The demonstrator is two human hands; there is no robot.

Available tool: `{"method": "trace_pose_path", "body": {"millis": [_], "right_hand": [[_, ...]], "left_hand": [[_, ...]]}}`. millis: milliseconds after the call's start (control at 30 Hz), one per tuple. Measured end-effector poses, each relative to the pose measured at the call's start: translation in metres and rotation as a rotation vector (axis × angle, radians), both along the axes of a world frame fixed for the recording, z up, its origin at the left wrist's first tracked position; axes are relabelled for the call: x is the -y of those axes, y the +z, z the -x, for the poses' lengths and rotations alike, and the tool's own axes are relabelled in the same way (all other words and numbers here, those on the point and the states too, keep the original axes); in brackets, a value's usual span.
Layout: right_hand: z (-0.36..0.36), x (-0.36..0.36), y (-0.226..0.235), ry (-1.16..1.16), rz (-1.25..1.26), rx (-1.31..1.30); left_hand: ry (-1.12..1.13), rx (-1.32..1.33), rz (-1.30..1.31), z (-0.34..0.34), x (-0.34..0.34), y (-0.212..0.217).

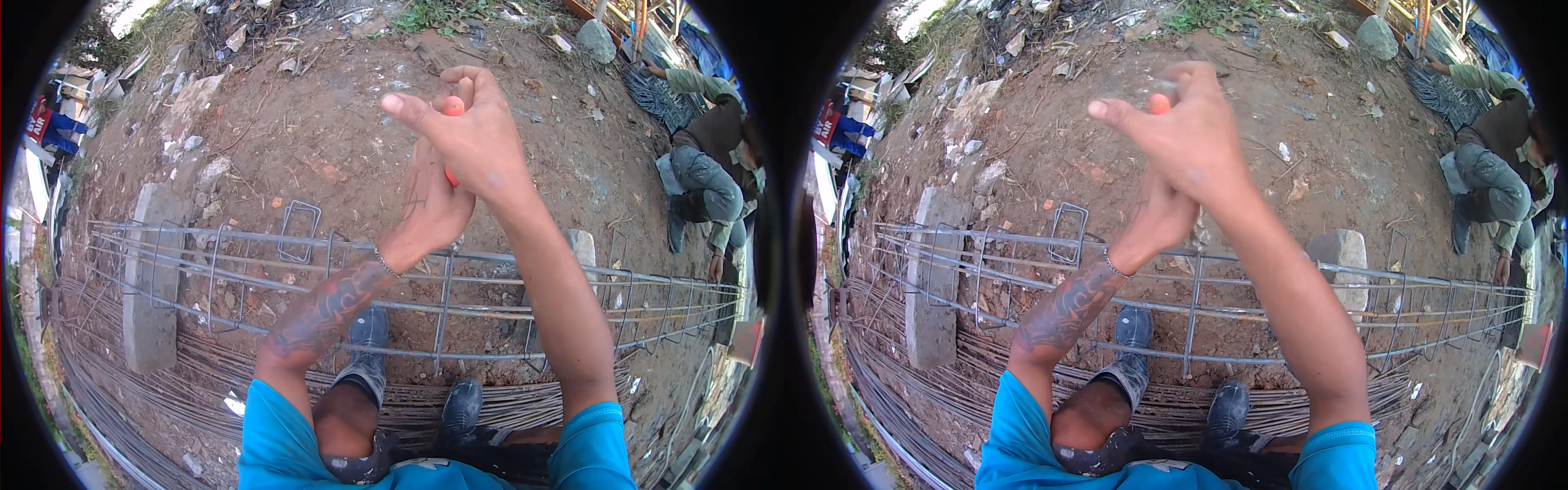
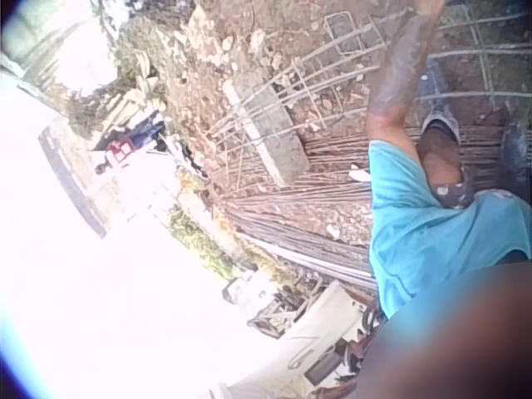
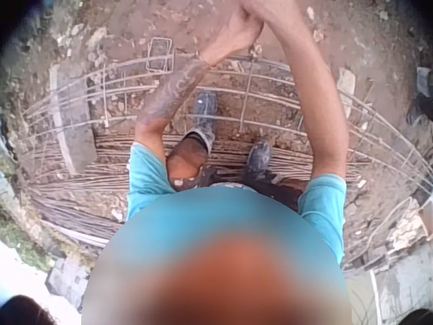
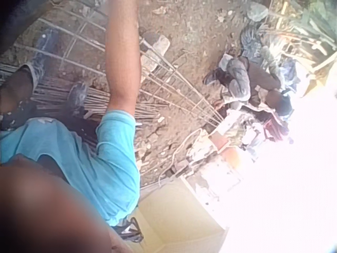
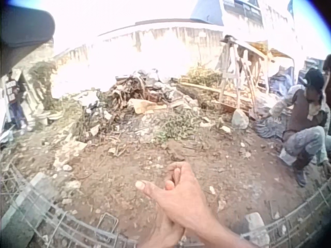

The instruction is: The person constructs a rebar cage by positioning stirrups along the steel bars and tying them in place with wire using pliers and by hand.

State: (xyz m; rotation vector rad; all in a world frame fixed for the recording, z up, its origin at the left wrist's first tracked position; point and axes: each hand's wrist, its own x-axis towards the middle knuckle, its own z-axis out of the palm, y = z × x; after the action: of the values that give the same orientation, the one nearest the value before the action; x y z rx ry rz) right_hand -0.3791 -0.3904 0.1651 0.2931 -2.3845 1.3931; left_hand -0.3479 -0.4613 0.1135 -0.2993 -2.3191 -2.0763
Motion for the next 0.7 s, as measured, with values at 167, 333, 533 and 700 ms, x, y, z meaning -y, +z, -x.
{"method": "trace_pose_path", "body": {"millis": [167, 333, 533, 700], "right_hand": [[0.027, -0.022, -0.007, 0.537, 0.526, 0.480], [0.048, -0.059, -0.032, 0.880, 1.132, 0.585], [0.043, -0.046, -0.009, 0.953, 0.759, 0.750], [0.006, -0.027, 0.013, 0.252, 0.513, 0.348]], "left_hand": [[0.268, -0.261, 0.505, -0.010, 0.005, 0.011], [0.087, -0.164, 0.284, 0.001, 0.036, 0.020], [-0.747, 0.287, -0.050, 0.023, 0.021, 0.006], [-0.169, 0.296, 0.160, 0.002, 0.007, 0.010]]}}
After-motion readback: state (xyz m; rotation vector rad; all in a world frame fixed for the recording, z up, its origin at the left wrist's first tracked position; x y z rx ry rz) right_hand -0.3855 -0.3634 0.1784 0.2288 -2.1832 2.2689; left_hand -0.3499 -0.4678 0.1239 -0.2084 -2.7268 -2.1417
